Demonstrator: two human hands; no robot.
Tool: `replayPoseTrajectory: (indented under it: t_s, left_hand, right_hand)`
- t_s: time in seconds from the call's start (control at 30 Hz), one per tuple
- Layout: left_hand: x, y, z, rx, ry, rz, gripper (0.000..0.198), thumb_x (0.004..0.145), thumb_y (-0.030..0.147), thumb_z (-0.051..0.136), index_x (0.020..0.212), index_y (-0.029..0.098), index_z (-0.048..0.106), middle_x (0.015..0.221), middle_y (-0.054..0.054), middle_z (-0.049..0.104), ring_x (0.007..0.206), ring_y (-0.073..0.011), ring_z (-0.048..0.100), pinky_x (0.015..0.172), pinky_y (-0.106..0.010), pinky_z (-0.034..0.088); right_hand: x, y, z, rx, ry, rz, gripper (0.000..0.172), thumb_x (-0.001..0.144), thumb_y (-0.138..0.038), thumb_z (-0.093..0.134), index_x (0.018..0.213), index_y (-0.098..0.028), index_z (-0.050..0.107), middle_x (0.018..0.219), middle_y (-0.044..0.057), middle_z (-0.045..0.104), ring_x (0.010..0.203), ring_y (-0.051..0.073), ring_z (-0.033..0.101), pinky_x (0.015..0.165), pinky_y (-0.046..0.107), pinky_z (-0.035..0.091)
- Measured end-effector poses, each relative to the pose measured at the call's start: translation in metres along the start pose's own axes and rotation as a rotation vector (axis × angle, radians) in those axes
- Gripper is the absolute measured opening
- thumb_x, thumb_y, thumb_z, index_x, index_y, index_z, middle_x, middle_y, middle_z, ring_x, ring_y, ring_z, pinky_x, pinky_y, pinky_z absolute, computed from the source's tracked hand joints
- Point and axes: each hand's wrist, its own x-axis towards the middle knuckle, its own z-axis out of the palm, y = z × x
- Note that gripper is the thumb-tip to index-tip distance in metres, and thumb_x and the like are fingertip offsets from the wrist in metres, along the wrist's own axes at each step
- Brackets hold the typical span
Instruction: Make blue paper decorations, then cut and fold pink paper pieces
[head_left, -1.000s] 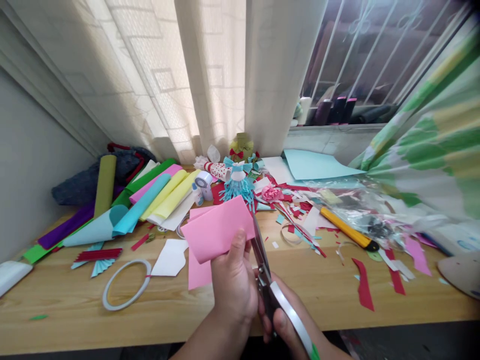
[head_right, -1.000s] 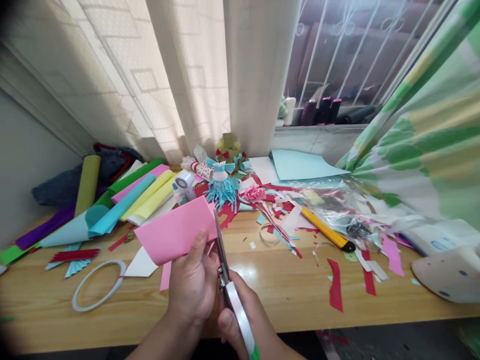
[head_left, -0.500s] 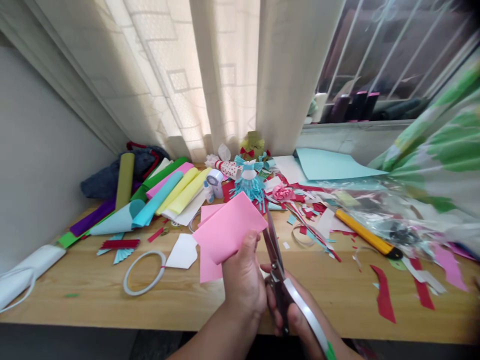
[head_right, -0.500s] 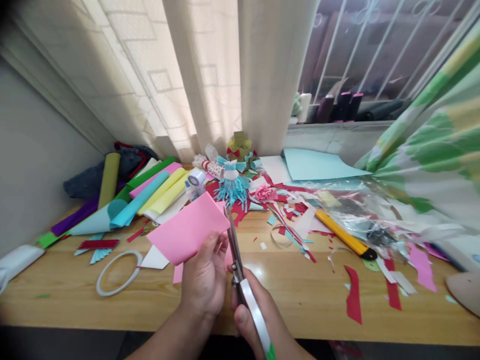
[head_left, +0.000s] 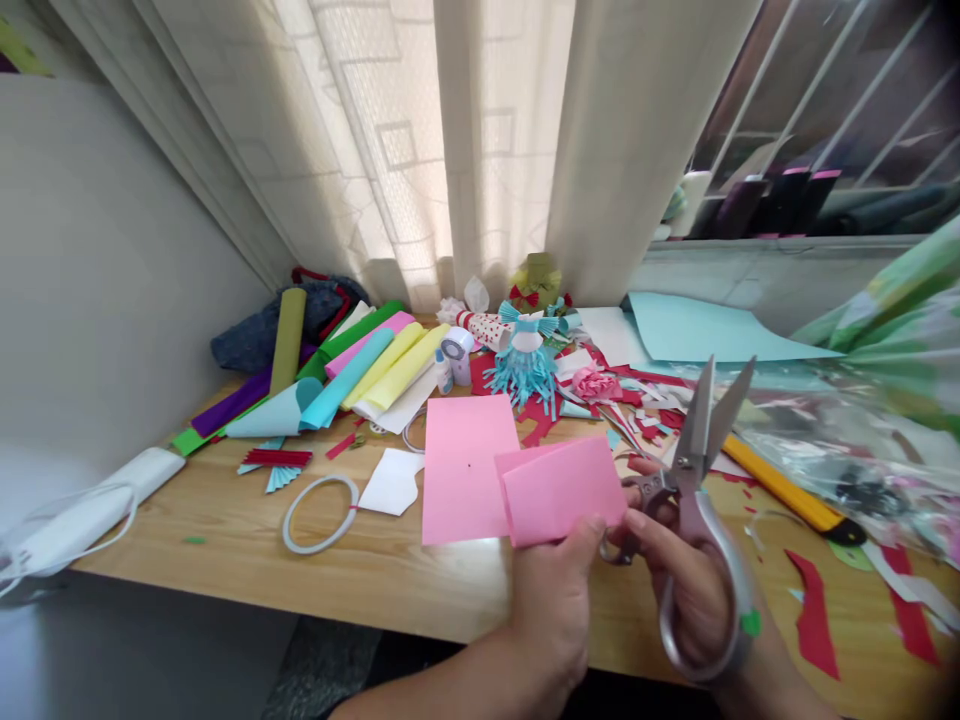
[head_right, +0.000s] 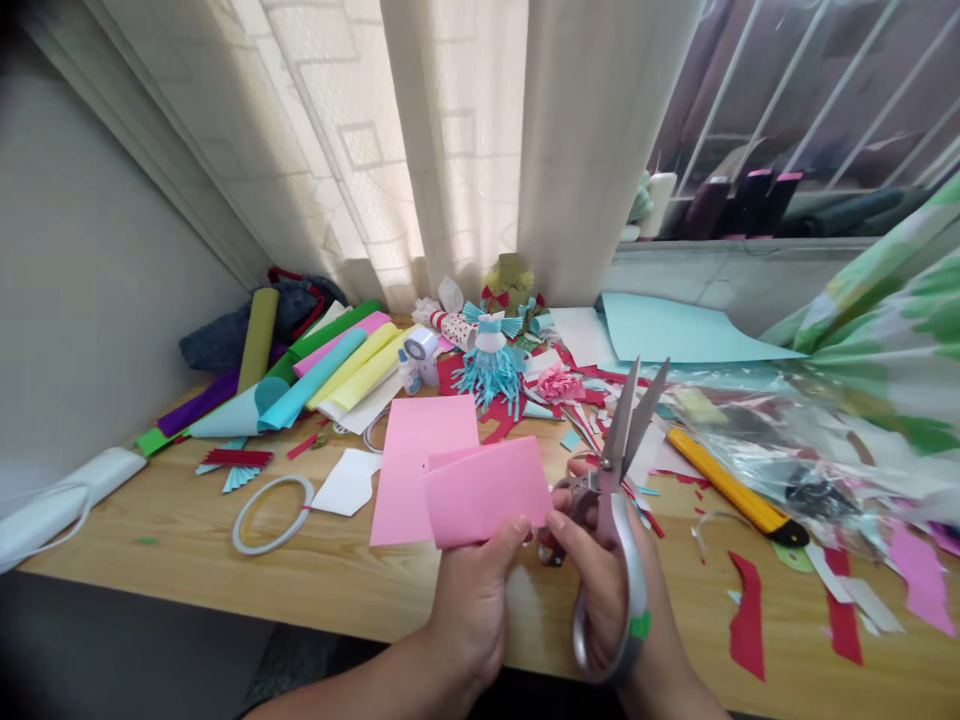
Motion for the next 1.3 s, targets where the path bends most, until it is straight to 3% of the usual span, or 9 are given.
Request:
replayPoseTrajectory:
  t_s: [0.2, 0.33, 0.5, 0.57, 0.67, 0.77, 0.93, 1.1, 1.3]
  left_hand:
    - [-0.001, -0.003, -0.011, -0.015, -0.121, -0.004, 0.031, 0.074, 0.024, 0.068, 0.101, 0.011, 0.068, 0.102, -0.013, 0.07, 0.096, -0.0252, 0.064, 0.09, -0.037, 0.046]
    - [0.003, 0.026, -0.032, -0.001, -0.254, 0.052, 0.049, 0.075, 0.029, 0.065, 0.122, 0.019, 0.053, 0.116, -0.011, 0.063, 0.105, -0.0258, 0.058, 0.09, -0.038, 0.045]
    - [0.015, 0.07, -0.054, 0.61, -0.355, 0.079, 0.082, 0.06, 0.028, 0.079, 0.132, 0.026, 0.04, 0.137, -0.011, 0.044, 0.119, -0.0271, 0.046, 0.094, -0.037, 0.04]
    - [0.021, 0.075, -0.052, 0.804, -0.41, 0.019, 0.093, 0.055, 0.026, 0.082, 0.136, 0.025, 0.037, 0.126, -0.011, 0.052, 0.113, -0.0267, 0.05, 0.091, -0.037, 0.041]
    - [0.027, 0.071, -0.046, 0.886, -0.527, -0.139, 0.065, 0.058, 0.027, 0.078, 0.118, 0.016, 0.057, 0.092, -0.006, 0.065, 0.086, -0.0226, 0.06, 0.077, -0.034, 0.046]
    - [0.03, 0.062, -0.045, 0.79, -0.613, -0.321, 0.031, 0.064, 0.028, 0.072, 0.088, 0.009, 0.068, 0.077, -0.007, 0.066, 0.071, -0.0199, 0.061, 0.063, -0.028, 0.045]
    - [0.027, 0.056, -0.052, 0.596, -0.496, -0.417, 0.024, 0.064, 0.023, 0.073, 0.082, 0.008, 0.068, 0.072, -0.008, 0.068, 0.061, -0.0171, 0.061, 0.057, -0.027, 0.045]
    - [0.017, 0.067, -0.048, 0.285, -0.353, -0.4, 0.02, 0.065, 0.02, 0.073, 0.081, 0.012, 0.065, 0.069, -0.006, 0.068, 0.058, -0.0159, 0.062, 0.059, -0.03, 0.05]
    - [0.001, 0.072, -0.03, 0.359, -0.231, -0.285, 0.023, 0.065, 0.024, 0.073, 0.08, 0.011, 0.063, 0.064, -0.004, 0.067, 0.051, -0.0131, 0.058, 0.05, -0.024, 0.047]
  right_hand:
    - [0.003, -0.006, -0.002, -0.063, -0.069, -0.011, 0.052, 0.077, -0.026, 0.066, 0.124, -0.026, 0.044, 0.077, -0.003, 0.054, 0.061, 0.012, 0.054, 0.054, 0.024, 0.047]
    - [0.017, -0.022, -0.019, -0.257, -0.169, 0.006, 0.049, 0.076, -0.025, 0.064, 0.121, -0.022, 0.045, 0.068, -0.004, 0.05, 0.055, 0.012, 0.049, 0.047, 0.024, 0.041]
    - [0.025, -0.045, -0.027, -0.52, -0.32, 0.082, 0.046, 0.069, -0.018, 0.06, 0.113, -0.02, 0.049, 0.067, -0.004, 0.051, 0.055, 0.012, 0.047, 0.048, 0.024, 0.037]
    - [0.023, -0.05, -0.02, -0.669, -0.396, 0.101, 0.041, 0.063, -0.013, 0.058, 0.104, -0.019, 0.053, 0.066, -0.003, 0.054, 0.058, 0.014, 0.051, 0.053, 0.025, 0.039]
    - [0.02, -0.05, -0.007, -0.819, -0.522, 0.092, 0.037, 0.06, -0.006, 0.052, 0.094, -0.021, 0.053, 0.067, -0.003, 0.056, 0.061, 0.014, 0.054, 0.057, 0.025, 0.041]
    - [0.018, -0.046, -0.001, -0.836, -0.592, 0.077, 0.032, 0.061, -0.004, 0.051, 0.088, -0.02, 0.051, 0.068, -0.004, 0.055, 0.06, 0.013, 0.051, 0.055, 0.023, 0.039]
    - [0.01, -0.046, -0.016, -0.61, -0.655, 0.098, 0.03, 0.073, -0.024, 0.063, 0.099, -0.021, 0.048, 0.075, -0.002, 0.05, 0.064, 0.012, 0.046, 0.056, 0.022, 0.037]
    - [-0.02, -0.036, -0.052, -0.412, -0.666, 0.205, 0.069, 0.07, -0.073, 0.051, 0.116, -0.021, 0.042, 0.079, 0.0, 0.046, 0.058, 0.01, 0.038, 0.049, 0.022, 0.034]
    - [-0.051, -0.026, -0.06, -0.527, -0.685, 0.197, 0.073, 0.069, -0.078, 0.043, 0.115, -0.021, 0.044, 0.077, 0.001, 0.049, 0.055, 0.011, 0.04, 0.048, 0.022, 0.036]
